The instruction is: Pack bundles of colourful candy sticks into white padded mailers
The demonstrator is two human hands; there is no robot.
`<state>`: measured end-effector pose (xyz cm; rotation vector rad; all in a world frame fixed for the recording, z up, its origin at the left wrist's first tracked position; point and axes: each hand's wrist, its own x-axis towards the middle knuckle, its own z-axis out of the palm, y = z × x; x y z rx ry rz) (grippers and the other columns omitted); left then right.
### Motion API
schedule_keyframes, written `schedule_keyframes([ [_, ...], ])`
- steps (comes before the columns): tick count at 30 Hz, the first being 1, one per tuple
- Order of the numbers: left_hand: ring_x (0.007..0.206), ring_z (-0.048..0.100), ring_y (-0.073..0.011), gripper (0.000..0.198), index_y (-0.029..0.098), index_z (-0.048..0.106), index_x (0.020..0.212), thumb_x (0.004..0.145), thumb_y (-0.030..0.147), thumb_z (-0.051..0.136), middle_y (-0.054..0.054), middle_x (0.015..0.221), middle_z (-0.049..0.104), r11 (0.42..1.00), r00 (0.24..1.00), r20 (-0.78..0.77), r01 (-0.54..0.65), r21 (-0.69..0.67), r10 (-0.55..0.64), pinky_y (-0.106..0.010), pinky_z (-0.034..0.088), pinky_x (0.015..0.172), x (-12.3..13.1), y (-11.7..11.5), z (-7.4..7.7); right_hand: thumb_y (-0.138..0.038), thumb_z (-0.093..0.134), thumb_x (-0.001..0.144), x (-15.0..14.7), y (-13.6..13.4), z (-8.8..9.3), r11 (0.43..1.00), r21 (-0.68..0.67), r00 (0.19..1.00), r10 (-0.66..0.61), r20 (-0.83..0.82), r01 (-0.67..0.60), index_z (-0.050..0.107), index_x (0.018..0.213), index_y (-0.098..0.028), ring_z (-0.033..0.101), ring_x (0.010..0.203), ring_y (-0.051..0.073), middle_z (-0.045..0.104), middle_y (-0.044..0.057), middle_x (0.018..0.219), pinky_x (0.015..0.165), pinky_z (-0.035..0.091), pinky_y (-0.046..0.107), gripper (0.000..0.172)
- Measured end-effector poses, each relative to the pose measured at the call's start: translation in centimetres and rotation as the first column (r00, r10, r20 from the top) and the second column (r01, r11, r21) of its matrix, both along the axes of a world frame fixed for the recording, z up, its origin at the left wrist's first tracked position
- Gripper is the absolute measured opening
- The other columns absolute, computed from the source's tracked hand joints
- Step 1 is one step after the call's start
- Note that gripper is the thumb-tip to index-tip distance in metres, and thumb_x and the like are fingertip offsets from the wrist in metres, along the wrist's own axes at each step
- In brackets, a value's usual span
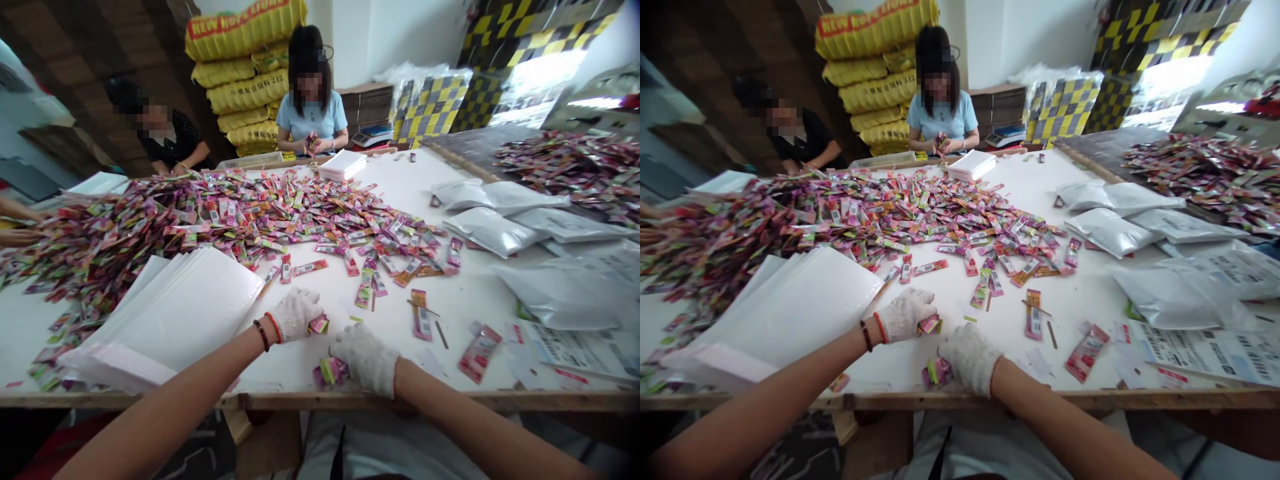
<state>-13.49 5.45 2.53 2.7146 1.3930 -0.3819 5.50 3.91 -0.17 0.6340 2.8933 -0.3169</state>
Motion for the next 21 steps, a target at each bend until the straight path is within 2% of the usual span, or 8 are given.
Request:
schedule_keyframes([
  [2, 0.094, 0.056, -0.0266, 0.020, 0.018, 0.060, 0.088, 0.070, 0.028, 0.060, -0.011, 0.101, 0.059, 0.999, 0.998, 0.036, -0.053, 0.006, 0.052, -0.038, 0.042, 0.082, -0.2, 0.4, 0.3, -0.024, 0.057, 0.069, 0.6, 0.7, 0.2, 1.000, 0.015, 0.999, 0.026, -0.027, -0.026, 0.064, 0.081, -0.017, 0.057, 0.081, 0.025, 0.065, 0.010, 0.085, 0.068, 0.037, 0.035, 0.015],
  [5, 0.093, 0.059, -0.0227, 0.033, 0.020, 0.055, 0.103, 0.070, 0.026, 0.060, -0.007, 0.100, 0.063, 0.965, 0.953, 0.155, -0.261, -0.029, 0.262, -0.031, 0.044, 0.080, -0.8, 2.2, 1.2, -0.022, 0.055, 0.072, 2.8, 3.4, 1.7, 1.000, 0.015, 0.998, -0.018, -0.060, 0.019, 0.063, 0.084, -0.017, 0.056, 0.080, 0.022, 0.064, 0.009, 0.085, 0.069, 0.036, 0.033, 0.015],
  [9, 0.097, 0.061, -0.0217, 0.044, 0.022, 0.049, 0.116, 0.073, 0.027, 0.058, -0.007, 0.108, 0.063, 0.844, 0.818, 0.235, -0.536, -0.022, 0.525, -0.026, 0.045, 0.077, -1.4, 6.6, 1.9, -0.019, 0.052, 0.075, 4.8, 8.7, 3.2, 0.982, 0.118, 0.988, -0.141, -0.066, 0.148, 0.062, 0.093, -0.019, 0.055, 0.082, 0.021, 0.065, 0.008, 0.089, 0.071, 0.034, 0.032, 0.020],
  [13, 0.096, 0.062, -0.0244, 0.037, 0.019, 0.055, 0.109, 0.073, 0.028, 0.057, -0.012, 0.108, 0.064, 0.753, 0.738, 0.158, -0.656, -0.060, 0.656, -0.028, 0.046, 0.074, -0.7, 10.0, 1.3, -0.019, 0.057, 0.070, 3.8, 12.0, 2.7, 0.976, 0.155, 0.985, -0.165, 0.054, 0.155, 0.064, 0.094, -0.019, 0.056, 0.082, 0.024, 0.065, 0.010, 0.088, 0.072, 0.035, 0.035, 0.025],
  [16, 0.095, 0.062, -0.0271, 0.032, 0.019, 0.060, 0.102, 0.072, 0.031, 0.059, -0.014, 0.104, 0.065, 0.735, 0.722, 0.147, -0.676, -0.055, 0.676, -0.032, 0.047, 0.076, 0.7, 9.6, 0.1, -0.021, 0.059, 0.065, 3.3, 12.0, 1.8, 0.975, 0.178, 0.986, -0.146, 0.083, 0.130, 0.066, 0.084, -0.016, 0.055, 0.082, 0.028, 0.064, 0.013, 0.086, 0.070, 0.036, 0.037, 0.021],
  [19, 0.104, 0.057, -0.0302, 0.035, 0.018, 0.062, 0.100, 0.070, 0.035, 0.062, -0.015, 0.112, 0.061, 0.759, 0.743, 0.175, -0.650, -0.038, 0.645, -0.038, 0.043, 0.086, 1.8, 7.4, -1.0, -0.019, 0.058, 0.062, 4.1, 11.4, 1.5, 0.978, 0.188, 0.996, -0.079, -0.037, 0.085, 0.065, 0.077, -0.017, 0.054, 0.087, 0.028, 0.063, 0.013, 0.088, 0.075, 0.037, 0.038, 0.016],
  [21, 0.105, 0.056, -0.0294, 0.037, 0.019, 0.061, 0.102, 0.070, 0.038, 0.062, -0.013, 0.114, 0.060, 0.771, 0.746, 0.225, -0.635, -0.043, 0.627, -0.038, 0.041, 0.090, 1.8, 6.2, -1.3, -0.021, 0.055, 0.067, 5.0, 11.7, 1.6, 0.977, 0.137, 0.979, -0.141, -0.148, 0.162, 0.064, 0.078, -0.018, 0.056, 0.084, 0.025, 0.064, 0.010, 0.084, 0.077, 0.038, 0.036, 0.015],
])
